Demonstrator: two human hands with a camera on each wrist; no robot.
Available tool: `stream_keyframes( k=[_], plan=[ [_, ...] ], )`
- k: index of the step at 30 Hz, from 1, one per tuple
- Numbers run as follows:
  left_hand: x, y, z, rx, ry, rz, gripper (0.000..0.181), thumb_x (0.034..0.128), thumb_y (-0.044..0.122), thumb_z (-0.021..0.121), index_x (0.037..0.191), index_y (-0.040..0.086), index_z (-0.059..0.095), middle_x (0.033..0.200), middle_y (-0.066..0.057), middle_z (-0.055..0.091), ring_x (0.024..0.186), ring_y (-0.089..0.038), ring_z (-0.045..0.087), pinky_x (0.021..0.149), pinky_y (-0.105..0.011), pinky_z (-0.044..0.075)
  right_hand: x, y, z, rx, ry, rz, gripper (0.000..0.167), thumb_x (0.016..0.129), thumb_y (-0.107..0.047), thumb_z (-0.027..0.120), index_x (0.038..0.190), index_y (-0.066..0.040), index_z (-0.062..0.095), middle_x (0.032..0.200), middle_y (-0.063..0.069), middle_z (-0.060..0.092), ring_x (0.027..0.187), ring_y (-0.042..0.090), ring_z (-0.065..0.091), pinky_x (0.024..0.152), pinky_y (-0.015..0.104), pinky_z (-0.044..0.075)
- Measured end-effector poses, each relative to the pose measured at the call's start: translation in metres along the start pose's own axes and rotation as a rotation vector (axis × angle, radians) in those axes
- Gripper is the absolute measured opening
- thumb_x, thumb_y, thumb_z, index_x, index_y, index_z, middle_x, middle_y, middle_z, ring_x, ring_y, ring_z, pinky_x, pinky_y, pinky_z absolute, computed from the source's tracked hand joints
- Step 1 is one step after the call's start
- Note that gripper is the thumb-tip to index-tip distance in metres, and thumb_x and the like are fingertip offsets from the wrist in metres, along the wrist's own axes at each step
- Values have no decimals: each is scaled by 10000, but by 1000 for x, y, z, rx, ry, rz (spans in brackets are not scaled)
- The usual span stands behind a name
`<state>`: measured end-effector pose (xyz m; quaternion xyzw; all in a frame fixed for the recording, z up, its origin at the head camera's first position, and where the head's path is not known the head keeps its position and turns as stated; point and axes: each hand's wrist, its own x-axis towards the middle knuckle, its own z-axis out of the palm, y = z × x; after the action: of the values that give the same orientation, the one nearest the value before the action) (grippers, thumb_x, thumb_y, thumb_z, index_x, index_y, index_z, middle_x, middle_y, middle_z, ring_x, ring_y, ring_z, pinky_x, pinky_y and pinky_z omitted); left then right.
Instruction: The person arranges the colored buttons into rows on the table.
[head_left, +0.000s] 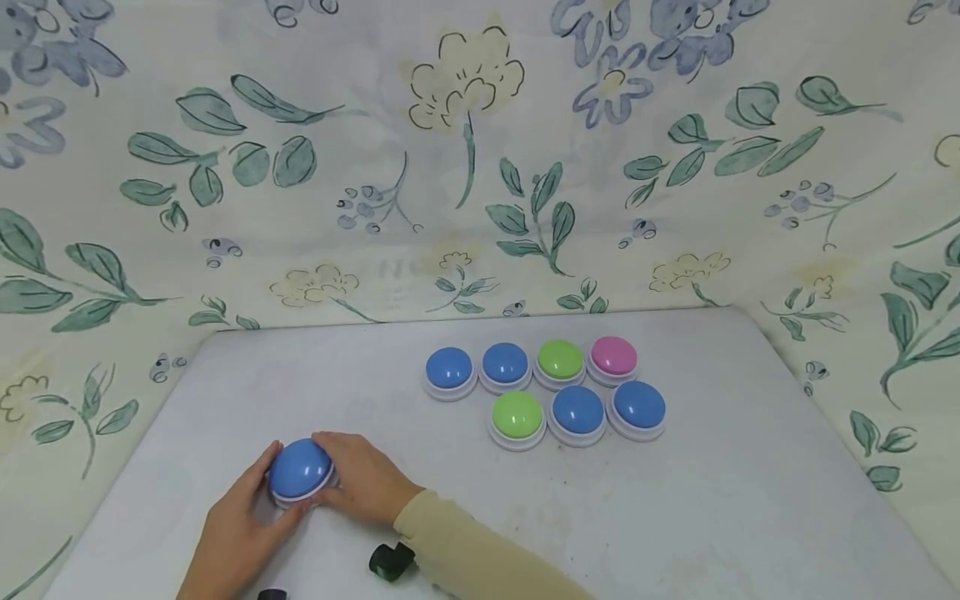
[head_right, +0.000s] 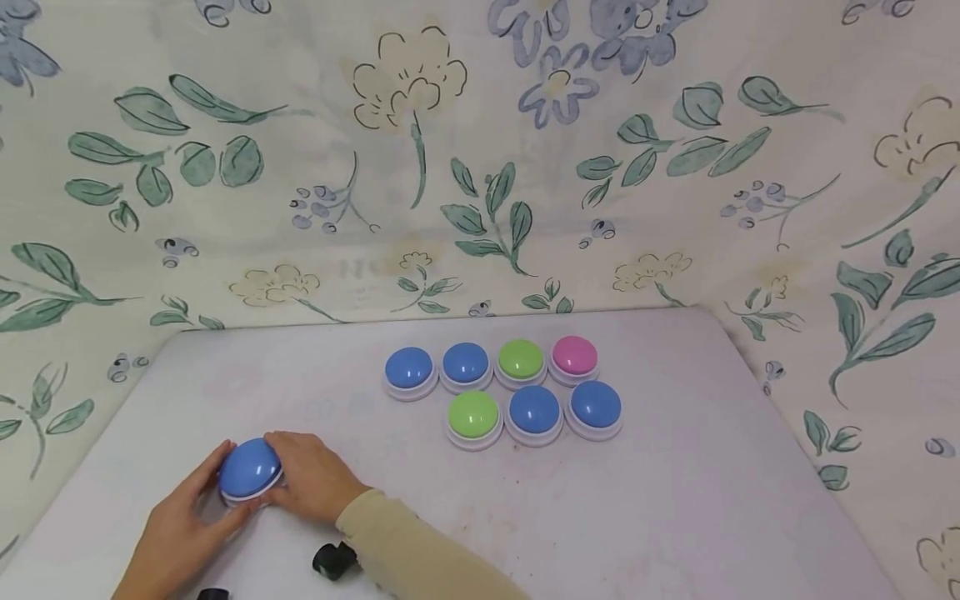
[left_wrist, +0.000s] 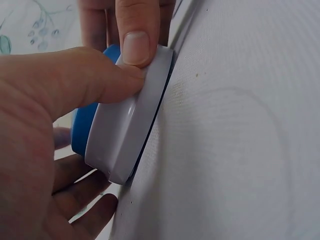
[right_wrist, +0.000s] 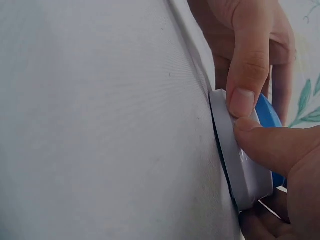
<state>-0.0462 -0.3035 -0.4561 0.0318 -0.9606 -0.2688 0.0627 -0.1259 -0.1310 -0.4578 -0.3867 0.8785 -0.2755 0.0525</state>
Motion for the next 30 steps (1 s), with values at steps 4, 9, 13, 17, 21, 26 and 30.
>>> stream_keyframes(
  k=[4, 9, 13, 17, 21, 26, 30],
  plan=[
    [2, 3, -1, 22, -16, -37, 972, 835, 323, 828, 1541, -60, 280, 1483, -354, 394, 1331, -565, 384, 1036, -694, 376, 2, -1, -2, 1, -8, 17, 725, 940, -395, 704, 1526, -97, 397, 1539, -37, 451, 1404, 54, 398, 1141, 150, 293],
    [4, 6, 0, 30, -8, -62, 947, 814, 270, 845, 1520, -76, 317, 1458, -374, 409, 1320, -573, 392, 1033, -692, 383, 2, -2, -4, -11, -13, 24, 728, 936, -411, 701, 1521, -95, 406, 1532, -35, 459, 1404, 61, 401, 1142, 155, 295],
    [4, 5, 2, 26, 17, -73, 930, 791, 210, 860, 1511, -71, 343, 1436, -375, 435, 1309, -570, 409, 1028, -684, 395, 3, -2, -4, -10, -8, 27, 730, 929, -419, 707, 1514, -95, 416, 1524, -34, 468, 1400, 63, 407, 1140, 160, 305],
    [3, 6, 5, 8, 31, -80, 927, 786, 192, 863, 1519, -48, 349, 1421, -367, 460, 1298, -559, 432, 1029, -675, 405, 2, 0, -3, 10, 9, 28, 737, 918, -420, 719, 1506, -88, 423, 1516, -24, 479, 1396, 72, 416, 1141, 168, 311],
    [2, 8, 6, -3, 51, -64, 913, 785, 191, 860, 1516, -36, 364, 1407, -358, 482, 1254, -547, 485, 1004, -673, 430, -2, 2, -4, 27, 16, 30, 738, 920, -416, 719, 1508, -85, 419, 1517, -15, 480, 1395, 78, 420, 1141, 174, 315],
    [2, 15, 7, -42, 67, -31, 894, 775, 159, 862, 1512, -18, 387, 1413, -335, 496, 1226, -531, 522, 983, -675, 443, -10, 4, -11, 48, 12, 50, 734, 927, -403, 718, 1516, -88, 414, 1522, -18, 475, 1399, 81, 418, 1139, 182, 324],
    [2, 21, 8, -59, 69, -25, 899, 765, 145, 868, 1514, -3, 393, 1423, -314, 500, 1234, -517, 526, 994, -666, 444, -15, 5, -17, 47, 28, 52, 742, 916, -410, 728, 1509, -84, 425, 1512, -12, 487, 1392, 88, 429, 1137, 186, 332]
  ],
)
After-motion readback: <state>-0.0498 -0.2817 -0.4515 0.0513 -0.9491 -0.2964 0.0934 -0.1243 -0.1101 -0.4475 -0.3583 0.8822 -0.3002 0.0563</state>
